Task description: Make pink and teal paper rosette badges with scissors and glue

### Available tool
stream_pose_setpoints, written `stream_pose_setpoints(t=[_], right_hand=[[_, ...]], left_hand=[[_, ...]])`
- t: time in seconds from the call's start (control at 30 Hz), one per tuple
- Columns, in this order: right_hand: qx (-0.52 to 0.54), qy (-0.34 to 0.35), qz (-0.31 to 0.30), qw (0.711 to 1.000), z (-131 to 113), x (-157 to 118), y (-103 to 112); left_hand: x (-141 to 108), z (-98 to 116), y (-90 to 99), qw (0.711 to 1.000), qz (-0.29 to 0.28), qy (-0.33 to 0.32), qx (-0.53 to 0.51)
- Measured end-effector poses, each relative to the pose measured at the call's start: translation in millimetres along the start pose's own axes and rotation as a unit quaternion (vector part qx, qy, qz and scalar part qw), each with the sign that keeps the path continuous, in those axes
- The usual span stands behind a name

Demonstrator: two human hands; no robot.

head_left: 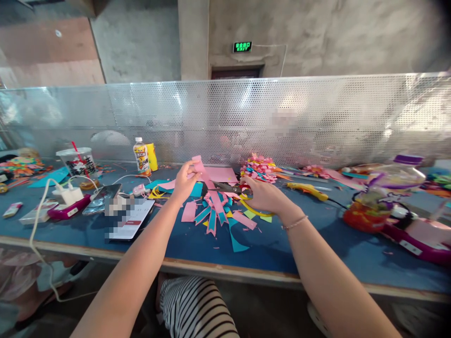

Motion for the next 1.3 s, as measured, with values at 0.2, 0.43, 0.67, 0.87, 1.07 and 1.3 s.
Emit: stream_pose_setpoints(t=[0.2,0.43,0.67,0.87,1.07,1.3], right_hand=[[-0.01,-0.008,0.014,1.0,7.3,0.2,7.3],[-0.038,0.009,0.011,0.999,-11.8,-0.2,-3.4],[-0.097,-0.008,0.011,0.995,-10.5,1.8,-4.6],[-0.112,-0.015,-0.002,0.994,-11.4,2.6,-8.6],[-0.118,0.013,0.002,0.993,-25.2,-1.2,-9.9],[-0.111,-0.001,0.005,0.994,-32.1,-5.2,-5.9]], left_hand=[[0.9,4.4,0.5,1.0,0.009,-0.012,0.024],[-5.4,10.7,-21.3,0.996,-0.085,-0.024,0.034],[-4.6,15.6,-26.6,0.996,-0.08,-0.035,0.029],[-5.3,13.4,-22.8,0.999,-0.045,-0.005,0.008],[-7.1,14.2,-24.1,0.995,-0.089,-0.013,0.031],[-9.3,13.6,-25.8,0.997,-0.071,0.018,-0.008]])
Point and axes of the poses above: each hand's wrist, its own x-axis towards the middle knuckle, its own y-axis out of the back of the hand, z = x × y, the point moved 7 cm from there along x, towards the middle knuckle, and after that the axes turned 12 degrees about -y, right-handed, at the moved point
